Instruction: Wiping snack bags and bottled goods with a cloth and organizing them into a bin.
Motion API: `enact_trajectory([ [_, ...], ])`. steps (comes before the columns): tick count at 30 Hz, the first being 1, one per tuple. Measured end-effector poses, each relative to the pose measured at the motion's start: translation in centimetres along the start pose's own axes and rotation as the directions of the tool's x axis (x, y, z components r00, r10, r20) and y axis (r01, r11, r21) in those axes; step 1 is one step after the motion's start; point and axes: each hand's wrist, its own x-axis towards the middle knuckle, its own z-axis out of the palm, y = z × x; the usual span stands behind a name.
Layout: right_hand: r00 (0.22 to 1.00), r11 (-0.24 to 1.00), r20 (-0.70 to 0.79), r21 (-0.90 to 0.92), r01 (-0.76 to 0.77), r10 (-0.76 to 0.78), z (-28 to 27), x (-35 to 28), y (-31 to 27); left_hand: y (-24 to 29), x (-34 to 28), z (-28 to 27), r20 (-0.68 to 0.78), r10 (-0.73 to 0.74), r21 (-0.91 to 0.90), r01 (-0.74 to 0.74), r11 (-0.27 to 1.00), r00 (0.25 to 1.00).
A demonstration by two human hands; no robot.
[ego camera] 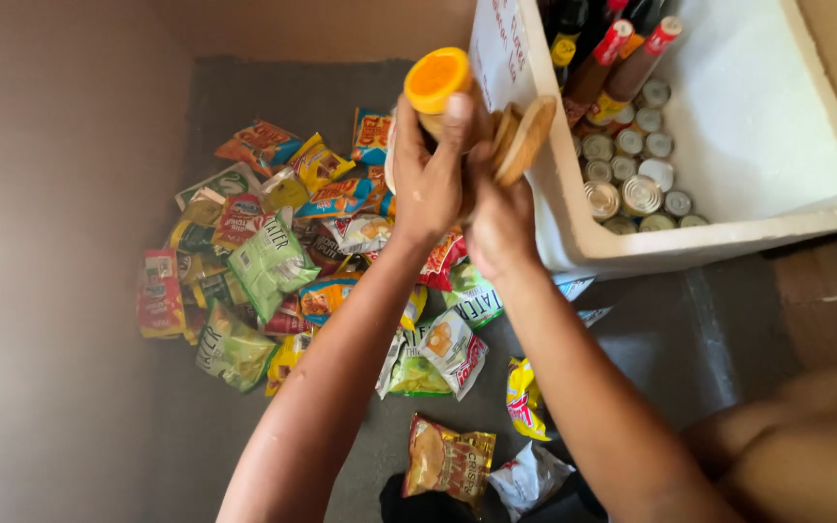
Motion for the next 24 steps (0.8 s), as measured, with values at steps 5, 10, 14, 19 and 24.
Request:
enact_trajectory([
  [5,0.974,0.859,-0.018,-0.476,0.189,-0.225,-0.4,-1.5,0.4,-0.4,0.5,-0.8,-0.093,0.023,0.207,-0.003,0.978,0.995],
  [10,0.925,0.686,0.026,-0.663,0.299,-0.378,0.0,-2.1,-2.1,-4.0,2.3,-1.3,-0.141,-0.185,-0.203,0.155,0.967,0.973],
  [14,0.929,0.836,0.137,-0.407,0.368,-0.343,2.1,-2.4,-3.6,-3.2,1.5,-0.1,-0.053,-0.223,-0.357,0.19,0.915,0.973],
  [19,0.77,0.233,0.473,-0.765,0.6,-0.429,2.9,0.1,-4.6,-0.3,0.0,-0.1,0.099,-0.232,0.256,0.2,0.946,0.968],
  [24,0.966,0.372,0.179,-0.897,0.239,-0.188,6.0,1.7,-8.3,2.2,0.3,-1.3,0.231,-0.225,0.253,0.165,0.953,0.946],
])
